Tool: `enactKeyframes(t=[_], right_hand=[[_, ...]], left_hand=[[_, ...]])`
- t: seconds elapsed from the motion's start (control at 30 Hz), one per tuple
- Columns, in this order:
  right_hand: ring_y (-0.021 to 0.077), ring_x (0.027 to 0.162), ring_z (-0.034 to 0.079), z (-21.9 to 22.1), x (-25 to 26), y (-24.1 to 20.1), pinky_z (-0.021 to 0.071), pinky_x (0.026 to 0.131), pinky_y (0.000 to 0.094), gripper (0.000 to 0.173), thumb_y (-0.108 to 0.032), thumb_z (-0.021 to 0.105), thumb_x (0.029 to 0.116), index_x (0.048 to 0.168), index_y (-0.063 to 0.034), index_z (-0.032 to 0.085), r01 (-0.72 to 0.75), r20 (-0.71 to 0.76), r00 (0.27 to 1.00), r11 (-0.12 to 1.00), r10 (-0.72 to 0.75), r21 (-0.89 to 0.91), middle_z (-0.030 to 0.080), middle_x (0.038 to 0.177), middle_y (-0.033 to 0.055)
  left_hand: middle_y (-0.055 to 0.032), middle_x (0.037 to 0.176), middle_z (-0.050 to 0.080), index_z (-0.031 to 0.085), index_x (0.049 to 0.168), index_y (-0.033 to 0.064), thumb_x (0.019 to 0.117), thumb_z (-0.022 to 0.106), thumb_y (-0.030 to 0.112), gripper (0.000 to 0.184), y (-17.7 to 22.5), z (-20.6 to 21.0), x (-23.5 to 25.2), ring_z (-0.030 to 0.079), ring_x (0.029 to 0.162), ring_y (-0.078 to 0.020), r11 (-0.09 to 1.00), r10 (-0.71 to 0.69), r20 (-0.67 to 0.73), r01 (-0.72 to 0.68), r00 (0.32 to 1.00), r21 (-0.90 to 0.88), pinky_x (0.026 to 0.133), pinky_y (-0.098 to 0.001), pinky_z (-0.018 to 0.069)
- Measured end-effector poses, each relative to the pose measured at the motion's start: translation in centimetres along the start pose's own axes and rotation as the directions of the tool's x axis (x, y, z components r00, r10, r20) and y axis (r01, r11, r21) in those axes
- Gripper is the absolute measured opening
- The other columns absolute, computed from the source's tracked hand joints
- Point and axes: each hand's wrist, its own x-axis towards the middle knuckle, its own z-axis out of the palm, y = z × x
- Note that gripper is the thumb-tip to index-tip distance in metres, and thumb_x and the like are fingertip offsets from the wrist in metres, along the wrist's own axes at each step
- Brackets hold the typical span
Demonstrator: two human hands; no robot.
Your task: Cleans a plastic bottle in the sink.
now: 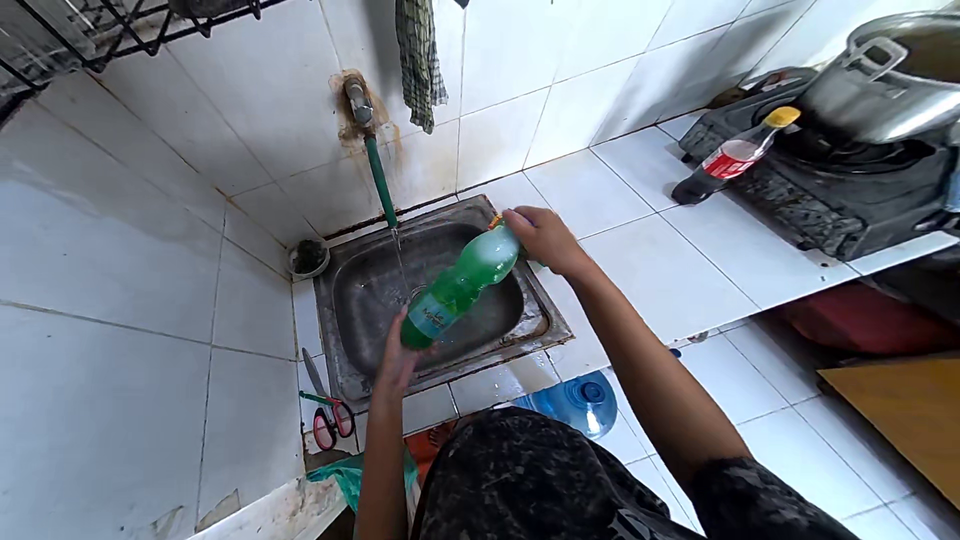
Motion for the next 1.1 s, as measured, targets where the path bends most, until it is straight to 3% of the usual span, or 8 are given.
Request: enactKeyframes(t=[0.07,0.13,0.3,0.43,0.6,0.8,0.97,1.1], right_hand=[[0.0124,0.052,0.043,1.3,-0.4,2.0,0.0407,0.052,0.0308,0.045,-0.033,0.035,0.1129,0.102,0.0030,0.060,-0.196,0.031,0.980,0.956,0.194,0.217,0.047,0.067,0.0054],[0.0057,0.044,0.038,3.3,-1.4,3.6,0.0382,0.046,0.0227,0.044,-0.033,0.029,0.1137,0.098,-0.0019,0.056,-0.299,0.079,0.953,0.856,0.294,0.422,0.042,0.059,-0.0029],[0.0048,0.040,0.034,8.1,-4.3,4.7,0.0345,0.042,0.0202,0.045,-0.037,0.019,0.1141,0.092,-0.0102,0.048,-0.492,0.274,0.856,0.532,0.438,0.689,0.037,0.053,-0.0066],[0.0051,0.037,0.035,11.0,-5.7,5.3,0.0347,0.041,0.0201,0.055,-0.041,0.008,0.1125,0.079,-0.0159,0.044,-0.568,0.445,0.806,0.300,0.390,0.767,0.035,0.046,-0.0076],[0.0036,0.036,0.037,12.8,-6.4,6.1,0.0332,0.039,0.0177,0.069,-0.052,0.001,0.1089,0.067,-0.0171,0.043,-0.629,0.602,0.762,0.054,0.237,0.775,0.039,0.045,-0.0063],[0.0010,0.036,0.038,12.9,-6.9,6.1,0.0332,0.038,0.0153,0.067,-0.048,0.002,0.1094,0.072,-0.0159,0.047,-0.643,0.649,0.748,-0.092,0.135,0.760,0.040,0.045,-0.0077],[0.0002,0.036,0.039,12.8,-6.8,6.2,0.0334,0.038,0.0147,0.066,-0.045,0.004,0.1097,0.073,-0.0155,0.049,-0.647,0.659,0.746,-0.129,0.094,0.751,0.041,0.045,-0.0082],[-0.0004,0.036,0.038,12.7,-6.8,5.8,0.0330,0.038,0.0142,0.065,-0.044,0.003,0.1096,0.074,-0.0158,0.050,-0.660,0.674,0.734,-0.148,0.083,0.736,0.041,0.045,-0.0084]], left_hand=[[-0.0035,0.079,0.064,0.054,0.120,0.0012,0.1122,0.025,0.029,0.041,1.5,-0.4,-0.5,0.059,0.057,-0.0057,0.982,0.136,-0.034,-0.130,0.990,0.139,0.051,-0.0183,0.0505],[-0.0032,0.080,0.061,0.048,0.133,-0.0020,0.1116,0.034,0.026,0.038,3.3,-0.6,-0.9,0.055,0.054,-0.0034,0.936,0.253,-0.080,-0.223,0.964,0.272,0.049,-0.0170,0.0475],[-0.0071,0.093,0.062,0.055,0.135,0.0003,0.1037,0.058,0.024,0.039,7.6,0.5,-1.5,0.054,0.065,-0.0041,0.688,0.544,-0.054,-0.408,0.837,0.600,0.056,-0.0200,0.0458],[-0.0163,0.104,0.070,0.063,0.127,0.0000,0.0944,0.070,0.039,0.051,9.8,2.4,-1.7,0.069,0.093,-0.0244,0.400,0.703,0.109,-0.518,0.703,0.756,0.083,-0.0467,0.0556],[-0.0160,0.097,0.072,0.069,0.121,0.0039,0.0889,0.070,0.056,0.061,11.4,6.3,-2.6,0.070,0.088,-0.0322,0.153,0.721,0.242,-0.490,0.650,0.858,0.075,-0.0557,0.0547],[-0.0149,0.090,0.070,0.071,0.110,0.0037,0.0885,0.067,0.063,0.063,12.0,10.2,-3.1,0.069,0.080,-0.0324,-0.078,0.693,0.338,-0.399,0.637,0.913,0.064,-0.0525,0.0525],[-0.0178,0.106,0.059,0.066,0.112,-0.0012,0.0907,0.066,0.061,0.066,12.1,11.4,-2.3,0.065,0.086,-0.0323,-0.124,0.655,0.390,-0.417,0.647,0.900,0.065,-0.0486,0.0526],[-0.0211,0.102,0.065,0.057,0.122,-0.0034,0.0946,0.067,0.052,0.062,12.2,11.3,-2.0,0.068,0.087,-0.0338,0.070,0.593,0.396,-0.535,0.701,0.842,0.071,-0.0506,0.0553]])
